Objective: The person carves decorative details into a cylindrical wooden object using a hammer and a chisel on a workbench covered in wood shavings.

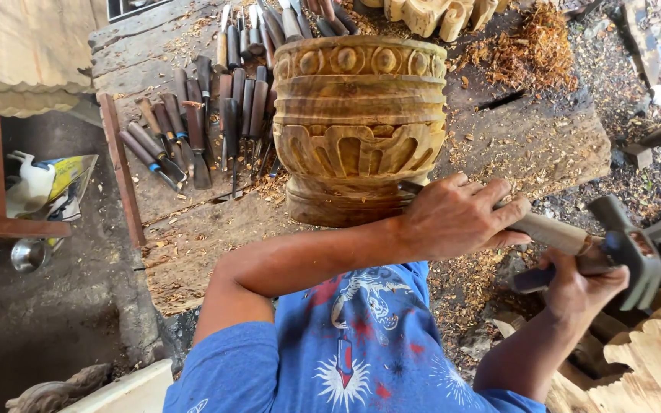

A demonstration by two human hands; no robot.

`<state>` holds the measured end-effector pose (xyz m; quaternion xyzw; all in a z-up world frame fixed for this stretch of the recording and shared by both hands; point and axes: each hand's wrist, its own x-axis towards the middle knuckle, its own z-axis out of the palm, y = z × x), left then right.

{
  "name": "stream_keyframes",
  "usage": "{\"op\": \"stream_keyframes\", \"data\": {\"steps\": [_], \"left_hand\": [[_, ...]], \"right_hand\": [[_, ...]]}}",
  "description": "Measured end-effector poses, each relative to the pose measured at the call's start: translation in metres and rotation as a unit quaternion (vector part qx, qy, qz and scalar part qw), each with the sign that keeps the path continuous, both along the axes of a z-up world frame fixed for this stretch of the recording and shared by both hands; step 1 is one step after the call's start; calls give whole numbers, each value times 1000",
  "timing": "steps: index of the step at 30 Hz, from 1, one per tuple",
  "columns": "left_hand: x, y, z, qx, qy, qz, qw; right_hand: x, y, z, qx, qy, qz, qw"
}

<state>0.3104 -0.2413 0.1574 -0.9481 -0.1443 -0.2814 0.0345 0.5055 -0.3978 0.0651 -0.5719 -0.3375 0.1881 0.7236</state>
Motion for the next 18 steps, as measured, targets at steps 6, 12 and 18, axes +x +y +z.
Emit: {"op": "stream_keyframes", "data": {"steps": [6,12,18], "left_hand": [[0,3,5,-26,-70,33,997],[-7,5,7,-65,-51,23,996],[-2,2,2,-34,-100,-10,994]], "right_hand": [[29,3,13,74,-20,11,997],[36,25,-32,-13,-218,54,974],[57,11,-17,102,-54,-86,990]]}}
